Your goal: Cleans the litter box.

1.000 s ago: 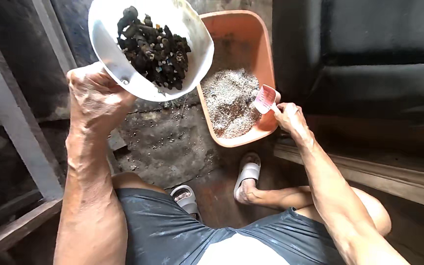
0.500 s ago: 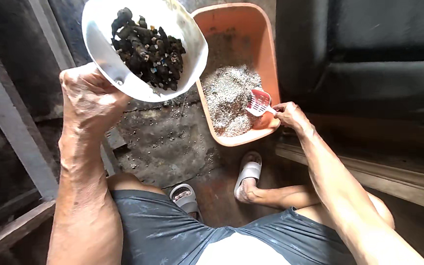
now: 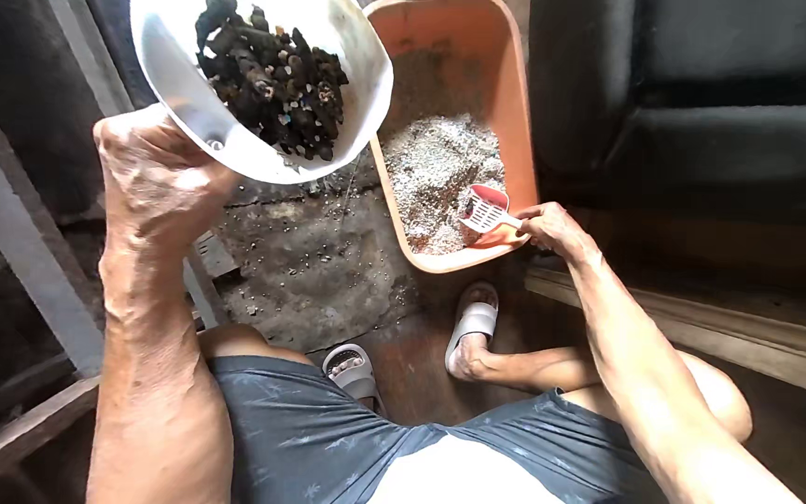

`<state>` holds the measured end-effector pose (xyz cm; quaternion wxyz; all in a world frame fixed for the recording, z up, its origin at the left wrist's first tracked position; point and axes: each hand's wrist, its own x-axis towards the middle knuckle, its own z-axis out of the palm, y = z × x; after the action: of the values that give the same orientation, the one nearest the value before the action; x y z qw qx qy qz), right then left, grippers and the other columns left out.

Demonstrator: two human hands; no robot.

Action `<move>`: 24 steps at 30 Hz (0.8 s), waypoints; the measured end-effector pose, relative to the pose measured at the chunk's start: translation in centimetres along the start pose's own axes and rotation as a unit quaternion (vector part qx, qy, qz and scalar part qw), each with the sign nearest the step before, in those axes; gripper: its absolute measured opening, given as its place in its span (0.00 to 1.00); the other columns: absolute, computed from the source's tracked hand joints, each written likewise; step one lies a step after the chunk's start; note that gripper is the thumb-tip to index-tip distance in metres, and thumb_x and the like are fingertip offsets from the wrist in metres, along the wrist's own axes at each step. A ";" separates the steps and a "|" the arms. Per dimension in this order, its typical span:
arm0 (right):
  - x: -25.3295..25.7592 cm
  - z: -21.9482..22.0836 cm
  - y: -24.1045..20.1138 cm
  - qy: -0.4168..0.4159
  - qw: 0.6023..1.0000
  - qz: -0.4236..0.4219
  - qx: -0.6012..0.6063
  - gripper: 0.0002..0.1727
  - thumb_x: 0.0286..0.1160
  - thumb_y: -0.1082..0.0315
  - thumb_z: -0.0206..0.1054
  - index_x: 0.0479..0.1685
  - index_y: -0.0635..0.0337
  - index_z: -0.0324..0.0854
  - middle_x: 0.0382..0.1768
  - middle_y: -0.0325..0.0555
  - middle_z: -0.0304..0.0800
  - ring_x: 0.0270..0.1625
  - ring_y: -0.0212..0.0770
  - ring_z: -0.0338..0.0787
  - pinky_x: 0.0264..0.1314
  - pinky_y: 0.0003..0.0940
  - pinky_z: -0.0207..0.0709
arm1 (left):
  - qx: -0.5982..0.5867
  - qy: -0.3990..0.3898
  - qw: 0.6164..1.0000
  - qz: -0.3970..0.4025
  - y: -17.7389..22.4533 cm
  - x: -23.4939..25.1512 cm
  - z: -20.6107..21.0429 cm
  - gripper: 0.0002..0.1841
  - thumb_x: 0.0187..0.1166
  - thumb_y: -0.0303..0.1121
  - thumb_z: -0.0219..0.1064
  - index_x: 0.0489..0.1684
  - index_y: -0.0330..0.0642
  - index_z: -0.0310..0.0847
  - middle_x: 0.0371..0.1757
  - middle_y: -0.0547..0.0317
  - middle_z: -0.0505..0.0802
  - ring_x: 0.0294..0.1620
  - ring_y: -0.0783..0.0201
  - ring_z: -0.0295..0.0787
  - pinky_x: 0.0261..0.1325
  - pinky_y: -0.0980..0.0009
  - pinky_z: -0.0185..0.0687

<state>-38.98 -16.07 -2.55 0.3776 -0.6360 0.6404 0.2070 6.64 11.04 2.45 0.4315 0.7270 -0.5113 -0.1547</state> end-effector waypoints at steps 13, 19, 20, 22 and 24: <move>0.3 7.6 -0.5 0.093 0.991 -0.021 0.094 0.16 0.75 0.64 0.65 0.57 0.50 0.93 0.46 0.52 0.95 0.48 0.52 0.93 0.53 0.60 0.83 | -0.003 -0.016 1.000 -0.023 1.9 0.7 0.6 0.09 0.74 0.40 0.73 0.37 0.44 0.85 0.36 0.74 0.89 0.38 0.93 0.80 0.46 0.87 0.76; -0.7 8.5 -0.6 0.118 0.986 -0.075 0.096 0.15 0.78 0.60 0.66 0.57 0.52 0.92 0.46 0.54 0.95 0.49 0.55 0.93 0.55 0.64 0.82 | 0.003 -0.038 0.999 -0.027 2.3 0.9 0.8 0.10 0.73 0.39 0.73 0.38 0.42 0.86 0.36 0.71 0.89 0.39 0.90 0.81 0.47 0.84 0.77; -1.6 8.4 0.0 0.115 0.983 -0.086 0.114 0.15 0.80 0.59 0.66 0.58 0.51 0.91 0.45 0.55 0.94 0.45 0.55 0.93 0.50 0.63 0.82 | -0.005 -0.038 0.999 -0.026 2.2 0.9 0.8 0.09 0.73 0.38 0.73 0.38 0.42 0.86 0.36 0.71 0.89 0.38 0.90 0.82 0.47 0.84 0.77; -2.2 8.4 0.9 0.113 0.979 -0.079 0.148 0.14 0.81 0.59 0.67 0.58 0.51 0.91 0.46 0.54 0.95 0.44 0.53 0.93 0.48 0.60 0.83 | -0.011 -0.038 0.999 -0.024 2.0 0.9 0.8 0.09 0.73 0.37 0.73 0.39 0.42 0.86 0.37 0.71 0.90 0.39 0.90 0.82 0.48 0.84 0.77; -2.4 8.6 1.8 0.124 0.975 -0.060 0.175 0.15 0.79 0.60 0.68 0.59 0.50 0.92 0.46 0.52 0.96 0.42 0.50 0.93 0.46 0.56 0.84 | -0.014 -0.040 0.999 -0.022 1.8 1.0 1.0 0.09 0.74 0.38 0.72 0.40 0.42 0.87 0.38 0.70 0.90 0.40 0.89 0.82 0.49 0.83 0.78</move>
<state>-39.08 -7.92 -6.56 0.4124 -0.6182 0.6690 -0.0122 5.34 9.53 3.50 0.4174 0.7251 -0.5098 -0.2002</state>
